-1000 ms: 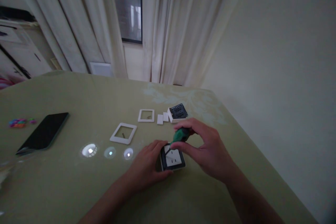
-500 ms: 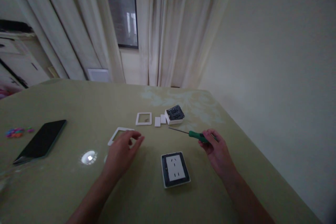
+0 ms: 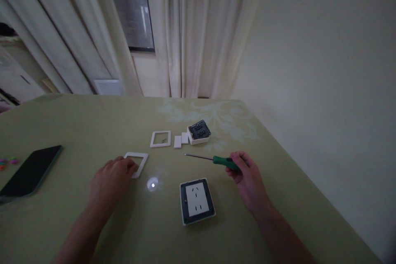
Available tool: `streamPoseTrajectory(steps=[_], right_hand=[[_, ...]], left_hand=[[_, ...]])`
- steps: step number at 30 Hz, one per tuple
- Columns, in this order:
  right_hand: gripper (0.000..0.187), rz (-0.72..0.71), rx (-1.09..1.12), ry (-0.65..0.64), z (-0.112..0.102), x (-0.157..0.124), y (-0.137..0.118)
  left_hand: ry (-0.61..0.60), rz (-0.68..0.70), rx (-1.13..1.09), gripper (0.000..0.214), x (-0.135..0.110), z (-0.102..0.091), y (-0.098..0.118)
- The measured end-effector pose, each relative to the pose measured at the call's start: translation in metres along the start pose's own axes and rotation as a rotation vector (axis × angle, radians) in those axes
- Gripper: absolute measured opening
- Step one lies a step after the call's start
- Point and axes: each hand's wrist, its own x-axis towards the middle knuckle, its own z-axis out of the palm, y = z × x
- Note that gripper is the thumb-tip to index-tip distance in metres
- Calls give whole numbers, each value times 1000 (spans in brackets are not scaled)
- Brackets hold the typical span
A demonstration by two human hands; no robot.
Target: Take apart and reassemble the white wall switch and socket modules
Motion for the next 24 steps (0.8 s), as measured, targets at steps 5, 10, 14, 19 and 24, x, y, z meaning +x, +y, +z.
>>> streamPoseTrajectory(steps=[5, 10, 14, 19, 24], right_hand=[[57, -4, 10, 22, 1, 4, 4], [56, -17, 22, 47, 2, 8, 9], [56, -29, 29, 50, 1, 11, 14], [54, -42, 44, 65, -1, 15, 18], [51, -52, 65, 73, -2, 16, 17]], left_hand=[[33, 45, 2, 41, 2, -3, -3], [167, 29, -418, 38, -5, -6, 21], [139, 249, -831, 34, -24, -8, 69], [-141, 346, -1067, 21, -50, -18, 128], [-167, 459, -1014, 18, -54, -9, 154]])
